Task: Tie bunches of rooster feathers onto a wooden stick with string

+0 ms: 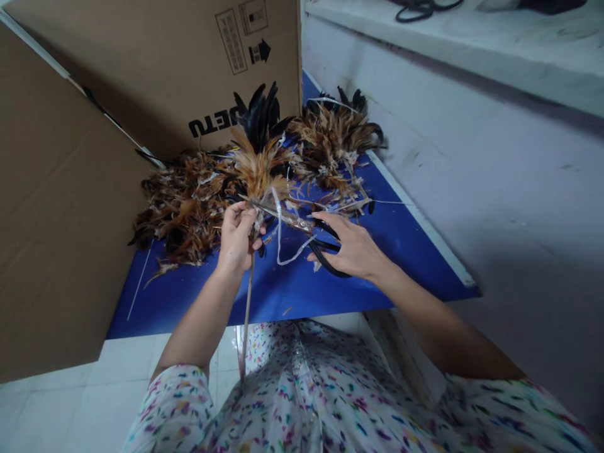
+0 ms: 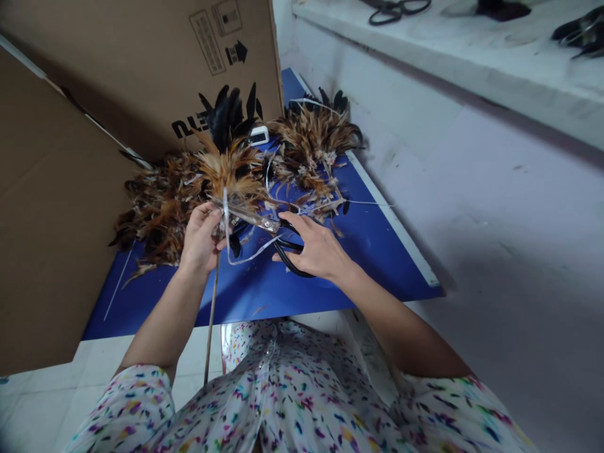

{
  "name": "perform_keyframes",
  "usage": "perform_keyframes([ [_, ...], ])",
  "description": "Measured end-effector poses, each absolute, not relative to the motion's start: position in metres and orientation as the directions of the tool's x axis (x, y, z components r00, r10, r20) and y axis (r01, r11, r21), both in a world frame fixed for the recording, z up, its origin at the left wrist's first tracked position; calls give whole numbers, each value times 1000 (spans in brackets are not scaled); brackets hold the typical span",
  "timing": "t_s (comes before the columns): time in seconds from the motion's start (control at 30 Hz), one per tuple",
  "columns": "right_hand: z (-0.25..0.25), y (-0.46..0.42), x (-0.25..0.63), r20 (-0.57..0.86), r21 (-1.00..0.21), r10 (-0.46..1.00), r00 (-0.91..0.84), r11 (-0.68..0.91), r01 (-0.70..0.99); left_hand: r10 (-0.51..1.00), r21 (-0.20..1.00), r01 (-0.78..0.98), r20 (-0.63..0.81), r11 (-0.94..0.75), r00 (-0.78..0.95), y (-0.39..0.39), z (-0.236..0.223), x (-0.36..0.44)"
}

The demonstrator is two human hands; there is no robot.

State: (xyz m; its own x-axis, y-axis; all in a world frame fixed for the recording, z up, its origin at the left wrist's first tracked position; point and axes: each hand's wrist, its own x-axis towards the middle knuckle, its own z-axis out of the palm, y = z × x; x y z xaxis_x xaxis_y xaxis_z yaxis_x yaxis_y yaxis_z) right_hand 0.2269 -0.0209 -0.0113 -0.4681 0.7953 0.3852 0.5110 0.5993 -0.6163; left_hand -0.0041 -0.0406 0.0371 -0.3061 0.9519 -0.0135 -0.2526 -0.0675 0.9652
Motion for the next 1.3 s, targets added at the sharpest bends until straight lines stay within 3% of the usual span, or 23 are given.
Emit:
perform_keyframes([
  [0.43, -23, -14, 223, 447, -555, 780, -438, 625, 549, 954, 976, -215, -33, -33, -298, -44, 35, 1],
  [0.67, -21, -15, 227, 406, -584, 812, -420, 584, 564, 945, 978, -205, -34, -35, -326, -40, 31, -1],
  [0.87, -20, -8, 251, 342, -623, 824, -451, 558, 548, 907, 975, -174, 54, -139, -417, -27, 27, -18],
  [1.0, -21, 3, 277, 277, -544, 841, -466, 536, 645, 812, 968, -16, 200, -250, -548, -14, 27, -42],
  [1.3, -44, 40, 322, 254, -333, 869, -425, 491, 805, 692, 934, 243, 356, -260, -628, 2, 35, -85],
])
